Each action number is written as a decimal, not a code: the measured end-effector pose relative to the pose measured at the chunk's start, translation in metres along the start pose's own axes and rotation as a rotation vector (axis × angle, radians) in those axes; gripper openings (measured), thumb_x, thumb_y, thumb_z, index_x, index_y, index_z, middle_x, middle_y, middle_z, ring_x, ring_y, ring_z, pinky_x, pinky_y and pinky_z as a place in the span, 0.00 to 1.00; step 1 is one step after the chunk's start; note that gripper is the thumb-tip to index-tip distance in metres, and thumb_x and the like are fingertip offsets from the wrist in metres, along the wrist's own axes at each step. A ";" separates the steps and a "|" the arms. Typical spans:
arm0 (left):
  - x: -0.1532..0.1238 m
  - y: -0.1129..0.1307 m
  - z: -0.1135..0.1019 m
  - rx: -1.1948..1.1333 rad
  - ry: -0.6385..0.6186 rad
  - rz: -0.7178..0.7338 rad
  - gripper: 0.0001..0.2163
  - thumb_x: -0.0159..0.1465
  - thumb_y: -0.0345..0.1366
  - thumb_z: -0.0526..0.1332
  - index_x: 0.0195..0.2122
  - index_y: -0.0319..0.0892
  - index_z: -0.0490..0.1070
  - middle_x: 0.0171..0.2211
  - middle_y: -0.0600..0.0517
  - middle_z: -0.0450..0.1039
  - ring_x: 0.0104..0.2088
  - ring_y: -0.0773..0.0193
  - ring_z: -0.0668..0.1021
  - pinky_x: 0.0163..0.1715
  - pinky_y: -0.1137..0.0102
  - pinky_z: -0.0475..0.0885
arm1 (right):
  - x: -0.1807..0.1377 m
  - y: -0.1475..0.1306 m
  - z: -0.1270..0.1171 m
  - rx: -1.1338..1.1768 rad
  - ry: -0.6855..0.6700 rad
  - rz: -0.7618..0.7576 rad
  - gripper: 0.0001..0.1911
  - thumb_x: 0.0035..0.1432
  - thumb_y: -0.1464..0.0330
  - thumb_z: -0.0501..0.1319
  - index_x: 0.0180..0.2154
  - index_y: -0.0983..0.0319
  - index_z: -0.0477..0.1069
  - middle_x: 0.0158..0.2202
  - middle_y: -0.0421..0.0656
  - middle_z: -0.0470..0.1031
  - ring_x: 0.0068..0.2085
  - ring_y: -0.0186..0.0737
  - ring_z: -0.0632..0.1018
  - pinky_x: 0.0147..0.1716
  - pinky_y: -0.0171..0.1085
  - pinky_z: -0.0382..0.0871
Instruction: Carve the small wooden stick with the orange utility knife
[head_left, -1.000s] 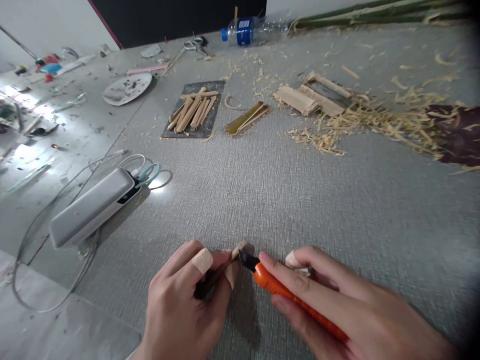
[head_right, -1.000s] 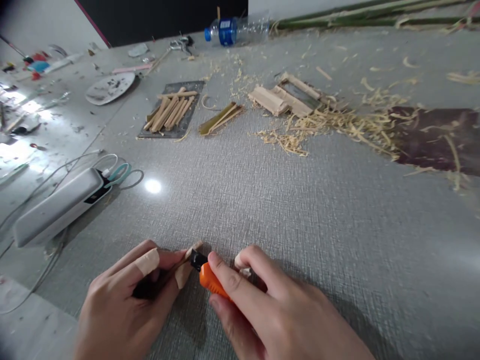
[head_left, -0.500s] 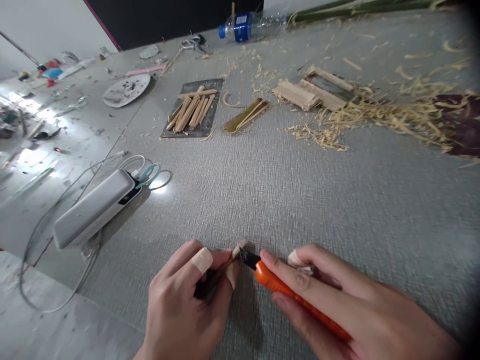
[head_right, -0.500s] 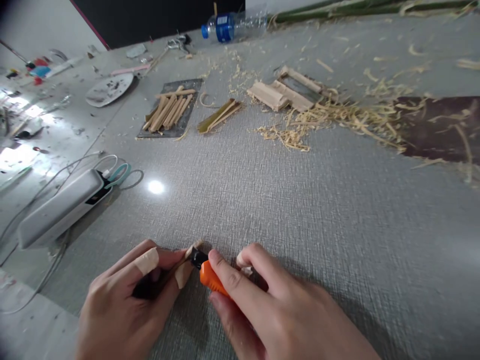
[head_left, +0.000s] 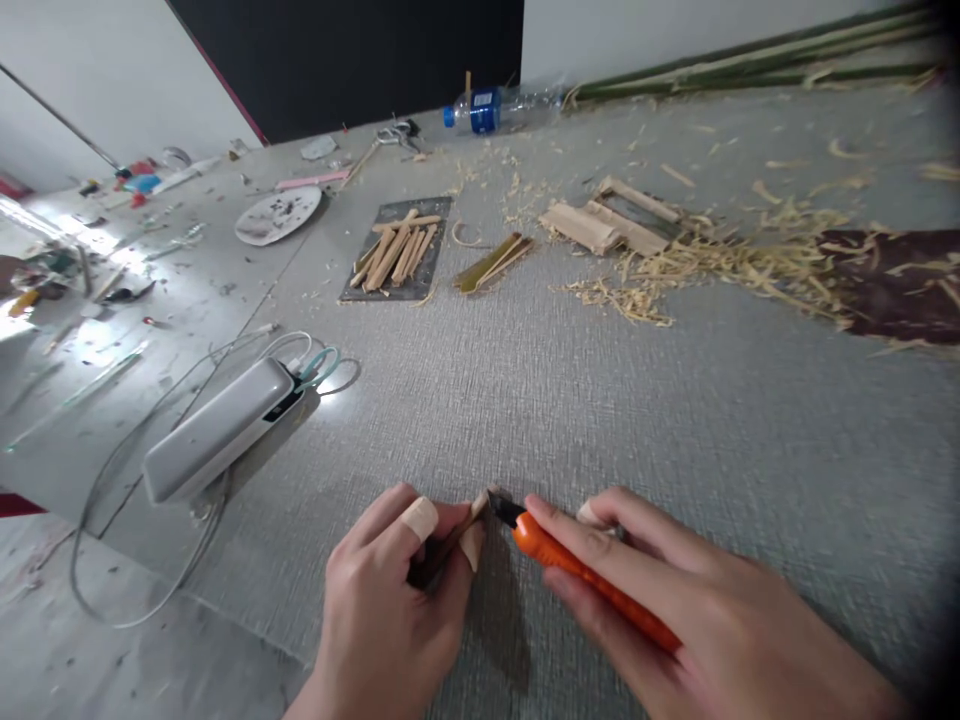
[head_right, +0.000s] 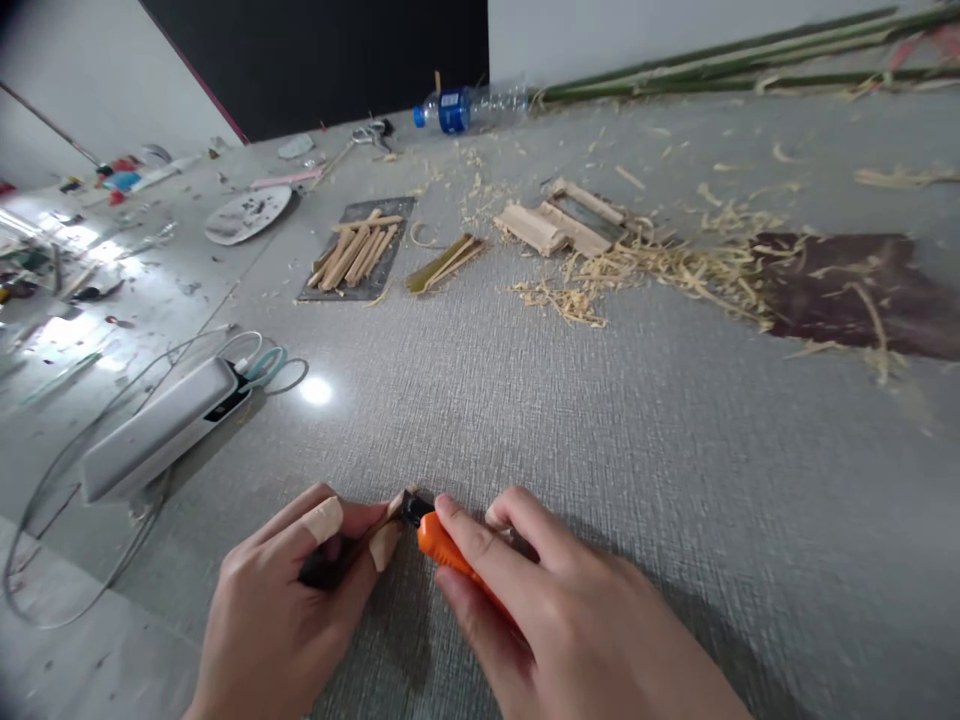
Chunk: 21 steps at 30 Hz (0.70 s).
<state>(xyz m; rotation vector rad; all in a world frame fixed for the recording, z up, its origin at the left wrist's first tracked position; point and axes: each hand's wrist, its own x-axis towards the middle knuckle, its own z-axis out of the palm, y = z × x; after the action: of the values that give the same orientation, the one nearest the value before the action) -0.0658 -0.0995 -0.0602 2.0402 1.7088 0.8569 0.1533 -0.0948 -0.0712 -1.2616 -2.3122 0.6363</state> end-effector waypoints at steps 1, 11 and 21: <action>0.000 0.000 0.000 -0.001 0.007 0.006 0.05 0.64 0.29 0.63 0.31 0.42 0.77 0.23 0.56 0.69 0.21 0.71 0.71 0.21 0.76 0.66 | 0.000 0.001 0.000 0.015 -0.011 -0.008 0.22 0.72 0.62 0.55 0.64 0.56 0.68 0.41 0.42 0.75 0.28 0.29 0.77 0.26 0.30 0.72; -0.002 -0.001 0.000 0.013 0.000 0.002 0.05 0.65 0.29 0.63 0.33 0.42 0.77 0.23 0.56 0.68 0.21 0.70 0.71 0.20 0.75 0.66 | -0.001 -0.002 0.004 -0.086 0.063 -0.002 0.22 0.73 0.60 0.53 0.62 0.56 0.71 0.38 0.43 0.77 0.22 0.30 0.75 0.20 0.30 0.69; -0.003 0.001 0.000 0.020 0.024 0.024 0.05 0.65 0.30 0.62 0.32 0.41 0.76 0.23 0.55 0.69 0.21 0.69 0.73 0.21 0.75 0.68 | -0.006 -0.005 0.012 -0.312 0.193 -0.017 0.21 0.73 0.63 0.51 0.60 0.59 0.73 0.43 0.46 0.78 0.21 0.32 0.76 0.14 0.35 0.65</action>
<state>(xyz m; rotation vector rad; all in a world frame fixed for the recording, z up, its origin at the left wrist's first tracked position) -0.0649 -0.1027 -0.0602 2.0756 1.7158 0.8779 0.1462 -0.1051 -0.0792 -1.3683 -2.3165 0.1406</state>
